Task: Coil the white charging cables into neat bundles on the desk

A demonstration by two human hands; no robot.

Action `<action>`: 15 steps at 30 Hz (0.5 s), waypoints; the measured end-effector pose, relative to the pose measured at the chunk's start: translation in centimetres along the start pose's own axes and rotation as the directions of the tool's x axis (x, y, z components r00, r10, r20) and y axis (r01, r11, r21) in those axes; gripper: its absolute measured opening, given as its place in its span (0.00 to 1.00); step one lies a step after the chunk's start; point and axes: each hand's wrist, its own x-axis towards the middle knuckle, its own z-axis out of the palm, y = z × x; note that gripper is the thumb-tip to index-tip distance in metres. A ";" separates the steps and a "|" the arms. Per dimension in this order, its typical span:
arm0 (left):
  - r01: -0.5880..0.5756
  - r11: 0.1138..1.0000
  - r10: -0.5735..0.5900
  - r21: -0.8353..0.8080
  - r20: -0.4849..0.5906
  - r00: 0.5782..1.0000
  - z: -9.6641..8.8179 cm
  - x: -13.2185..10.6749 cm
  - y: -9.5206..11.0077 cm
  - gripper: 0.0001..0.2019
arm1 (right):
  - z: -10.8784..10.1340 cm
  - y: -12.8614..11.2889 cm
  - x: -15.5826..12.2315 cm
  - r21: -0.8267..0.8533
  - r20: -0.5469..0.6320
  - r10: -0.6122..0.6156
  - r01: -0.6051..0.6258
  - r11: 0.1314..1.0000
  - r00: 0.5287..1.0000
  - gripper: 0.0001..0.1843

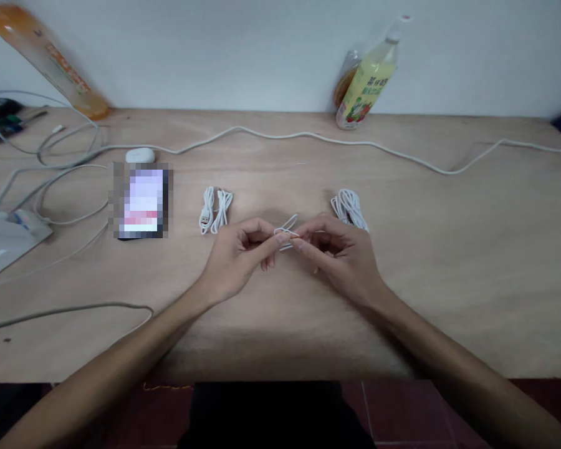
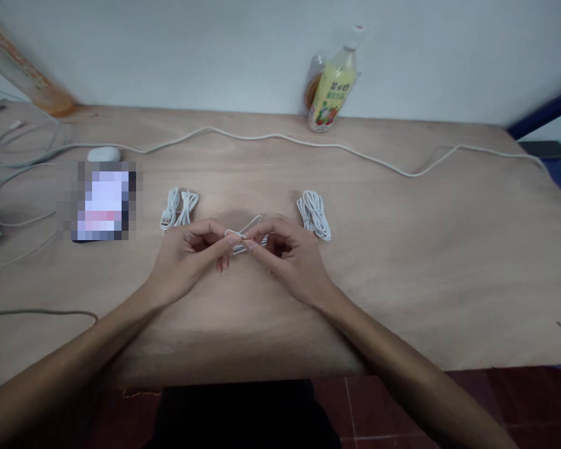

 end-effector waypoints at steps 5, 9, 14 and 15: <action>-0.031 0.999 0.031 0.033 -0.007 0.999 0.1 -0.1 -0.2 0.18 | -0.1 0.3 -0.1 -0.174 0.009 -0.193 0.192 0.966 0.981 0.02; -0.062 0.997 0.062 0.056 -0.005 0.998 0.1 0.0 -0.4 0.18 | -0.3 0.7 -0.1 -0.295 0.018 -0.297 0.289 0.911 0.955 0.04; -0.100 0.988 0.100 0.117 0.006 0.995 0.0 -0.1 -0.4 0.16 | -0.6 0.6 -0.1 -0.395 0.079 -0.394 0.391 0.831 0.916 0.07; -0.107 0.985 0.106 0.134 0.008 0.994 0.0 -0.2 -0.3 0.15 | -0.7 0.5 0.0 -0.413 0.096 -0.414 0.414 0.811 0.905 0.08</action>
